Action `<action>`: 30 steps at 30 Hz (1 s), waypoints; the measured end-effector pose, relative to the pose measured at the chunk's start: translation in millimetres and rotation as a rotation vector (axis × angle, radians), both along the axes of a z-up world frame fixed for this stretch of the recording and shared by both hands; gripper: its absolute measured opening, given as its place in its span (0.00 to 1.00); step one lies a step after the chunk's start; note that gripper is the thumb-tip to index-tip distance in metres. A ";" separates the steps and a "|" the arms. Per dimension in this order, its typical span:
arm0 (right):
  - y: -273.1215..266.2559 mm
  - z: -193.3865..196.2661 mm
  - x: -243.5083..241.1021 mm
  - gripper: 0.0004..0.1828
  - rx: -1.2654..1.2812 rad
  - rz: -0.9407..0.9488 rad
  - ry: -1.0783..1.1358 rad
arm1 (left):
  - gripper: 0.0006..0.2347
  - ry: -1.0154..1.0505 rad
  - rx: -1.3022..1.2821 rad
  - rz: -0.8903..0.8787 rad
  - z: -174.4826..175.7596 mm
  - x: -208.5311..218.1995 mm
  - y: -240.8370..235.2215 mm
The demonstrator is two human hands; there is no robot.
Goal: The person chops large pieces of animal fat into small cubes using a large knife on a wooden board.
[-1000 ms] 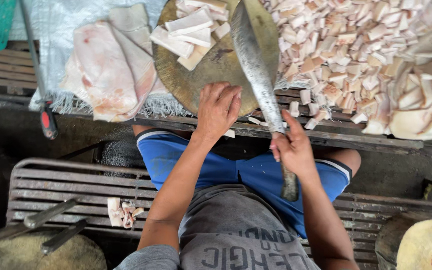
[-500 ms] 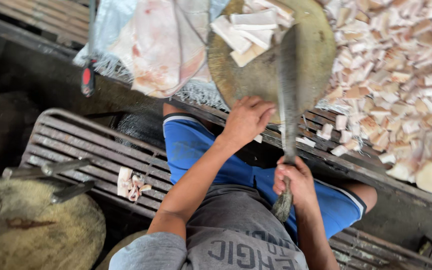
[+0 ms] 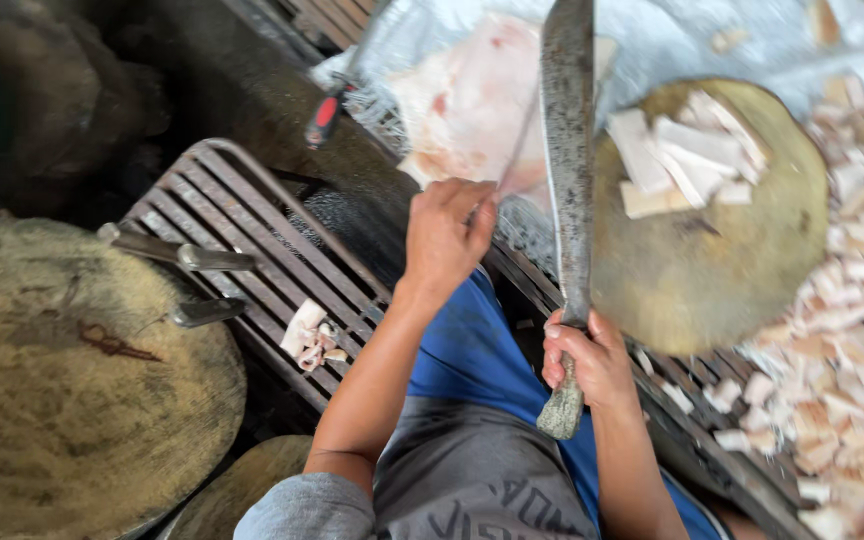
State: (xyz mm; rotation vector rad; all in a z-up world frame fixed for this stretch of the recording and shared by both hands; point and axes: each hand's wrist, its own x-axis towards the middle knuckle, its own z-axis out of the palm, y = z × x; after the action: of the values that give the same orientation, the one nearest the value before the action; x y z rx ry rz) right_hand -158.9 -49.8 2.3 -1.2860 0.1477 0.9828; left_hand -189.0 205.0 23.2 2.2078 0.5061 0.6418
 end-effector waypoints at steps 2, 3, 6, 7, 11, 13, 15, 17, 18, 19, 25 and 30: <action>35.0 1.5 7.7 0.05 -0.027 0.066 0.037 | 0.07 0.008 0.114 0.128 -2.4 -8.2 37.0; 51.5 1.5 11.2 0.05 -0.042 0.099 0.056 | 0.07 0.015 0.170 0.191 -5.2 -11.2 55.1; 92.8 -2.3 17.3 0.05 -0.068 0.168 0.053 | 0.06 0.111 0.214 0.316 -21.8 -14.6 108.3; 106.6 -6.4 21.3 0.04 -0.046 0.191 0.064 | 0.06 0.124 0.253 0.352 -30.2 -13.7 124.2; 150.3 -23.1 32.5 0.04 -0.024 0.258 0.120 | 0.10 0.213 0.369 0.439 -73.3 -3.1 173.8; 168.1 -28.7 36.9 0.04 -0.040 0.282 0.128 | 0.15 0.309 0.346 0.459 -94.3 6.2 190.8; 180.6 -31.2 42.4 0.07 -0.058 0.298 0.110 | 0.21 0.433 0.258 0.471 -112.0 19.4 197.4; 201.3 -33.1 49.1 0.12 -0.044 0.310 0.048 | 0.18 0.495 0.135 0.471 -118.4 31.5 210.2; 203.4 -32.6 49.5 0.15 -0.049 0.305 0.023 | 0.18 0.532 0.063 0.456 -120.0 35.1 208.5; 206.1 -34.1 50.9 0.17 -0.045 0.319 0.004 | 0.17 0.533 0.084 0.434 -120.1 37.2 206.1; 207.4 -39.2 53.7 0.33 -0.029 0.341 0.023 | 0.15 0.569 0.021 0.369 -68.2 12.9 168.0; 174.1 -19.8 34.4 0.31 -0.070 0.342 -0.183 | 0.18 0.638 -0.188 0.324 11.0 -48.0 118.9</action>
State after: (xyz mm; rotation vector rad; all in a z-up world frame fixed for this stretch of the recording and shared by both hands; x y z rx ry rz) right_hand -124.5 124.3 -17.5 -1.4893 -0.1871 1.1497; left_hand -237.0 323.9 34.3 2.1370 1.2123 0.0186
